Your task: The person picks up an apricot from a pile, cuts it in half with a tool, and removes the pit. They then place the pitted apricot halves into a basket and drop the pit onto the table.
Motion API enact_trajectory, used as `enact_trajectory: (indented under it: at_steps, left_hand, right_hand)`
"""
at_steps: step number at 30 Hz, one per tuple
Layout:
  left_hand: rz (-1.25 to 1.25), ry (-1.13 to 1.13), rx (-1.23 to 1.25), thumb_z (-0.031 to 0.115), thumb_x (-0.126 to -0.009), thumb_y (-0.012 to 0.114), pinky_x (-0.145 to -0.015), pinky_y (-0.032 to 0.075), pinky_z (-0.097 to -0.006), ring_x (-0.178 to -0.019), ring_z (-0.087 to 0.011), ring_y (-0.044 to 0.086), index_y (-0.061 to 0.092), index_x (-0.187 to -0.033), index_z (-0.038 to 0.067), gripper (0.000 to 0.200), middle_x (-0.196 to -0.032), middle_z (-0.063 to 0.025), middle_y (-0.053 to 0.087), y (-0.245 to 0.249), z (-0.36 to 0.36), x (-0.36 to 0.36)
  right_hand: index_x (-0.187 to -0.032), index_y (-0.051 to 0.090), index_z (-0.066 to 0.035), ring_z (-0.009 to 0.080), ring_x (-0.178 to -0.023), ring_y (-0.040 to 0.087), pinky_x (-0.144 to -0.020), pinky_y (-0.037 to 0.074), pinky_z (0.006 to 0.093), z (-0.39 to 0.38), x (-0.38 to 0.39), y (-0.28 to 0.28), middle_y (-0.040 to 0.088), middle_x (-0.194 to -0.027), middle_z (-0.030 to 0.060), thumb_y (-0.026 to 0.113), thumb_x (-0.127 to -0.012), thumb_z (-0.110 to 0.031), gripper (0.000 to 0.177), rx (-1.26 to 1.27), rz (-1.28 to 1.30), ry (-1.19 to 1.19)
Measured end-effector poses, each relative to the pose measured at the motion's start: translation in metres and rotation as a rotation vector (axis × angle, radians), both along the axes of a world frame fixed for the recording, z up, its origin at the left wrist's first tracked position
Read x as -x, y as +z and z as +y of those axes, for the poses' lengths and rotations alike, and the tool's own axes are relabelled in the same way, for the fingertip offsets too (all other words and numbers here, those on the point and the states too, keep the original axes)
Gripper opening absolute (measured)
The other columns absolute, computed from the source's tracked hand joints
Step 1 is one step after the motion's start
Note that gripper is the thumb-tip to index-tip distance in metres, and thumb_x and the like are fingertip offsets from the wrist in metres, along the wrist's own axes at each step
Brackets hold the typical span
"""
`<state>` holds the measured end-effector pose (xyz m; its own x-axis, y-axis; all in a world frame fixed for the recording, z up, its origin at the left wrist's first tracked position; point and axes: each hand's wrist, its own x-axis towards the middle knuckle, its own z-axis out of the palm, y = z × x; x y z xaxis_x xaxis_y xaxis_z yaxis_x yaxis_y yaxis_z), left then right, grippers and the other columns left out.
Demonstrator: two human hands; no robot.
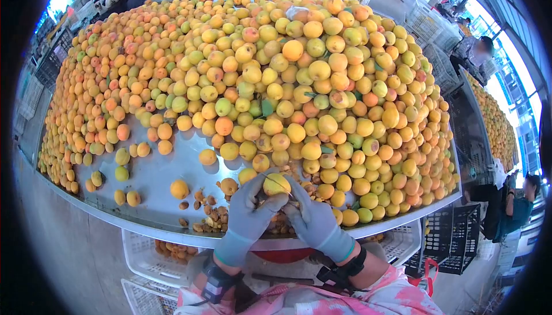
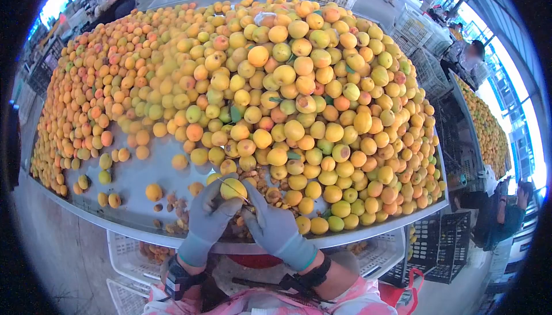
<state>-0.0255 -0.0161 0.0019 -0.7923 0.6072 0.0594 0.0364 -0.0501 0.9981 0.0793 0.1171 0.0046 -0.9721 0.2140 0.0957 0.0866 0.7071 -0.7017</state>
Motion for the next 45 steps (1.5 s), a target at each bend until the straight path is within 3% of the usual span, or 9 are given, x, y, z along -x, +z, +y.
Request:
enact_trajectory:
  at_steps: [8, 11, 13, 20, 22, 33, 38, 44, 45]
  left_hand:
    - [-0.580, -0.001, -0.253, 0.017, -0.088, 0.066, -0.081, 0.049, -0.0228, -0.093, -0.0101, 0.059, 0.057, -0.121, -0.002, 0.039, -0.103, -0.0031, 0.064, 0.000, 0.006, -0.009]
    - [-0.397, 0.014, -0.194, 0.019, -0.087, 0.067, -0.078, 0.050, -0.0258, -0.090, -0.0123, 0.061, 0.057, -0.119, -0.002, 0.040, -0.102, -0.0054, 0.065, 0.008, 0.004, -0.008]
    - [0.020, -0.017, 0.063, 0.019, -0.084, 0.071, -0.079, 0.050, -0.0254, -0.091, -0.0123, 0.060, 0.056, -0.117, -0.002, 0.043, -0.102, -0.0059, 0.063, 0.001, 0.000, -0.001]
    - [0.085, 0.095, -0.008, 0.019, -0.079, 0.073, -0.073, 0.050, -0.0287, -0.082, -0.0153, 0.062, 0.059, -0.108, -0.002, 0.039, -0.090, -0.0084, 0.065, 0.004, 0.008, -0.006]
    - [-0.214, 0.075, -0.087, 0.019, -0.080, 0.073, -0.068, 0.050, -0.0270, -0.078, -0.0130, 0.061, 0.060, -0.099, -0.002, 0.031, -0.088, -0.0079, 0.064, 0.004, 0.009, -0.009]
    - [-0.051, -0.033, 0.014, 0.018, -0.079, 0.073, -0.063, 0.048, -0.0276, -0.069, -0.0145, 0.060, 0.061, -0.091, -0.001, 0.025, -0.081, -0.0076, 0.063, -0.002, 0.000, -0.005]
    - [0.214, -0.116, 0.052, 0.016, -0.079, 0.073, -0.062, 0.048, -0.0278, -0.066, -0.0138, 0.059, 0.060, -0.095, 0.002, 0.025, -0.078, -0.0064, 0.063, 0.011, 0.002, -0.016]
    - [-0.050, -0.129, 0.049, 0.012, -0.083, 0.066, -0.062, 0.047, -0.0236, -0.074, -0.0132, 0.060, 0.056, -0.108, 0.003, 0.028, -0.091, -0.0070, 0.063, 0.005, -0.001, -0.013]
    - [-0.418, -0.097, -0.144, 0.012, -0.084, 0.064, -0.063, 0.047, -0.0227, -0.077, -0.0134, 0.060, 0.053, -0.112, 0.004, 0.031, -0.095, -0.0072, 0.062, 0.007, -0.005, -0.008]
  right_hand:
    - [-0.145, 0.028, -0.006, 0.0321, -0.053, 0.060, -0.048, 0.046, 0.0408, -0.006, 0.003, 0.005, 0.058, -0.059, 0.0143, 0.056, -0.089, -0.027, 0.065, -0.050, 0.024, -0.055]
    - [-0.144, 0.028, -0.006, 0.0314, -0.053, 0.060, -0.047, 0.046, 0.0408, -0.003, 0.003, 0.011, 0.058, -0.059, 0.0136, 0.055, -0.089, -0.027, 0.065, -0.019, -0.049, -0.030]
    - [-0.144, 0.028, -0.006, 0.0309, -0.053, 0.060, -0.047, 0.046, 0.0408, -0.001, 0.002, 0.005, 0.058, -0.059, 0.0134, 0.056, -0.089, -0.026, 0.065, -0.041, -0.024, -0.018]
    - [-0.145, 0.028, -0.007, 0.0305, -0.053, 0.061, -0.047, 0.046, 0.0406, -0.003, 0.002, 0.004, 0.059, -0.060, 0.0123, 0.059, -0.087, -0.025, 0.069, -0.083, 0.008, 0.006]
    - [-0.145, 0.027, -0.007, 0.0306, -0.053, 0.061, -0.047, 0.046, 0.0407, -0.003, 0.003, 0.006, 0.059, -0.060, 0.0123, 0.060, -0.087, -0.025, 0.069, -0.067, -0.003, 0.008]
    - [-0.146, 0.028, -0.013, 0.0342, -0.057, 0.062, -0.051, 0.048, 0.0415, 0.013, 0.003, 0.026, 0.060, -0.062, 0.0146, 0.060, -0.087, -0.027, 0.068, 0.038, -0.074, 0.122]
    - [-0.143, 0.033, -0.012, 0.0394, -0.079, 0.064, -0.068, 0.050, 0.0429, 0.040, 0.005, 0.041, 0.065, -0.090, 0.0221, 0.053, -0.092, -0.028, 0.057, 0.232, -0.233, 0.113]
    - [-0.138, 0.039, -0.001, 0.0327, -0.096, 0.064, -0.085, 0.046, 0.0357, 0.044, 0.005, 0.042, 0.063, -0.103, 0.0230, 0.047, -0.098, -0.035, 0.053, 0.395, -0.172, 0.088]
    - [-0.138, 0.039, 0.000, 0.0322, -0.098, 0.064, -0.087, 0.046, 0.0357, 0.044, 0.005, 0.044, 0.063, -0.104, 0.0232, 0.047, -0.097, -0.036, 0.055, 0.398, -0.186, 0.077]
